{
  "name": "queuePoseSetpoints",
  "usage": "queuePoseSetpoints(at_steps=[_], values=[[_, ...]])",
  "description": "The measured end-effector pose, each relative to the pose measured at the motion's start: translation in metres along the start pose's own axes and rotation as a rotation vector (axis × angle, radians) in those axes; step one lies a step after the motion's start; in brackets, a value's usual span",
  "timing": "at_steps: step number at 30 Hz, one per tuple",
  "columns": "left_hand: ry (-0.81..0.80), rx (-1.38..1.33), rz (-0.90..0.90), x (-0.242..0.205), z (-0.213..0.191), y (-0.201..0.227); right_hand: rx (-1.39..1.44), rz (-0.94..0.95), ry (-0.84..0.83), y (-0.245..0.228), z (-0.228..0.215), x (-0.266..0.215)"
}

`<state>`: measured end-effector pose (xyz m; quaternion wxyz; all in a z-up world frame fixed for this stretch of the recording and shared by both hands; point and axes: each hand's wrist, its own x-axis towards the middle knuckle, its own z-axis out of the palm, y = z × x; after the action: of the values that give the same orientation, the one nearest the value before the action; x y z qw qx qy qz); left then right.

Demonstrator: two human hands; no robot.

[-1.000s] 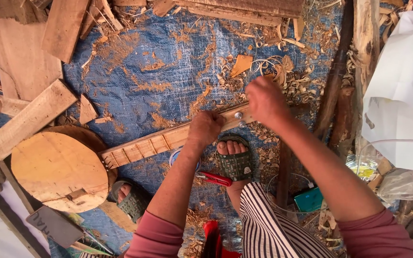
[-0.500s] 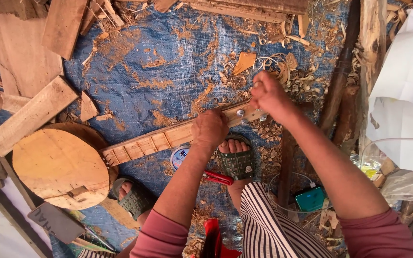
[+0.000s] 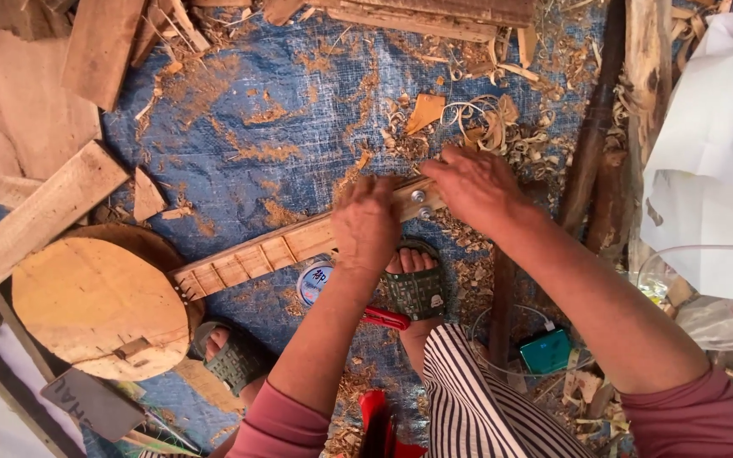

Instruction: Repairing and restringing a handmade wooden stringed instrument while sitting on a workshop floor.

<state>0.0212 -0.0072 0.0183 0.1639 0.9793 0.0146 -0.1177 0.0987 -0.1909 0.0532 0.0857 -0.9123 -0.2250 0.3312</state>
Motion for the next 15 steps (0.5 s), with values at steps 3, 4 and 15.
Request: queuePoseSetpoints(at_steps=[3,4,15], values=[[-0.217,0.094,0.105,0.003,-0.021,0.015,-0.115,-0.007,-0.067,0.005,0.016,0.017],[-0.218,0.094,0.105,0.001,-0.020,0.016,-0.114,-0.007,-0.067,0.005,0.011,0.013],[0.057,-0.037,0.174,-0.018,0.031,0.019,1.576,0.114,-0.303,0.000,-0.007,-0.009]])
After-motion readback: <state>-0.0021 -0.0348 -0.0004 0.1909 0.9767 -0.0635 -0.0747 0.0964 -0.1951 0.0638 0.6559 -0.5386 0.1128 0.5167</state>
